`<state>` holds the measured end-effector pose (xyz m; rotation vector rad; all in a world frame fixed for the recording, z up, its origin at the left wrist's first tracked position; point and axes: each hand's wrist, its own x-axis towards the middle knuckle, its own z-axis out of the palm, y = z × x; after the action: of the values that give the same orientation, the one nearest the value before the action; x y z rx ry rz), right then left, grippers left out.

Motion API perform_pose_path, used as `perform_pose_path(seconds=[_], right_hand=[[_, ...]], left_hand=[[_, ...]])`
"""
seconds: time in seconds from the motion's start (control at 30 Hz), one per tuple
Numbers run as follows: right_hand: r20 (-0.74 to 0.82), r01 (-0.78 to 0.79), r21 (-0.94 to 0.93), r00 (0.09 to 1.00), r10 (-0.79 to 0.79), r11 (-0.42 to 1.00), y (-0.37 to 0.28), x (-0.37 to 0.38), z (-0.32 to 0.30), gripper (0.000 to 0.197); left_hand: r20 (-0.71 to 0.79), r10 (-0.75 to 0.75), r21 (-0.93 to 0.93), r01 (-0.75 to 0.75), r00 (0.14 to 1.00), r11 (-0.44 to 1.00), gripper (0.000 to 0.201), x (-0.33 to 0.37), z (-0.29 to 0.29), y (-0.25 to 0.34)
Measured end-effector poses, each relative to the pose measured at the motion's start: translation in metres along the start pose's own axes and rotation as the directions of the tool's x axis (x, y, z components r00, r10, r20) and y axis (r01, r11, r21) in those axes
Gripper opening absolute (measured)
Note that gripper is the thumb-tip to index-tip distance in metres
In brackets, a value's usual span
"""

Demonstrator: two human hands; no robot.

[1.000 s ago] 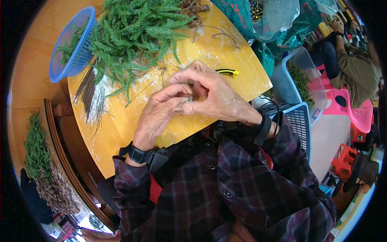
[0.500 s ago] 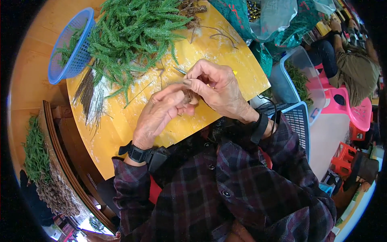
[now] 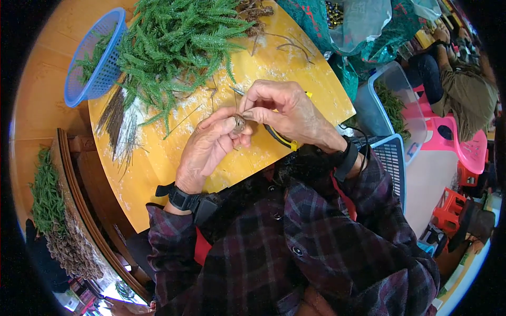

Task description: The person assembles decorative branches by hand, attaching pinecones to wires and wrapping green sprigs around them. They use pliers to twist the wire and trim the ends before setting the finished pieces aside on the table.

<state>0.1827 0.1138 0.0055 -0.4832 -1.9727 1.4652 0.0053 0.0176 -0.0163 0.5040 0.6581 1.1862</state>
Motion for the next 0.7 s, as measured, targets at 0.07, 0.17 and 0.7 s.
perform_pose_path(seconds=[0.07,0.17,0.7], right_hand=[[0.018,0.026,-0.060,1.000,-0.025,0.998,-0.002,0.001,-0.002,0.007],[0.080,0.335,-0.470,0.938,-0.338,0.817,-0.013,0.003,-0.003,0.008],[0.262,0.300,-0.451,0.945,-0.197,0.840,-0.016,0.002,-0.010,0.010]], left_hand=[[-0.007,-0.015,-0.005,0.015,1.000,1.000,0.029,-0.001,-0.001,0.000],[-0.021,-0.043,-0.017,0.043,0.999,0.999,0.029,-0.001,-0.005,0.000],[0.000,-0.200,0.125,0.199,0.980,0.972,0.034,-0.008,-0.007,0.009]])
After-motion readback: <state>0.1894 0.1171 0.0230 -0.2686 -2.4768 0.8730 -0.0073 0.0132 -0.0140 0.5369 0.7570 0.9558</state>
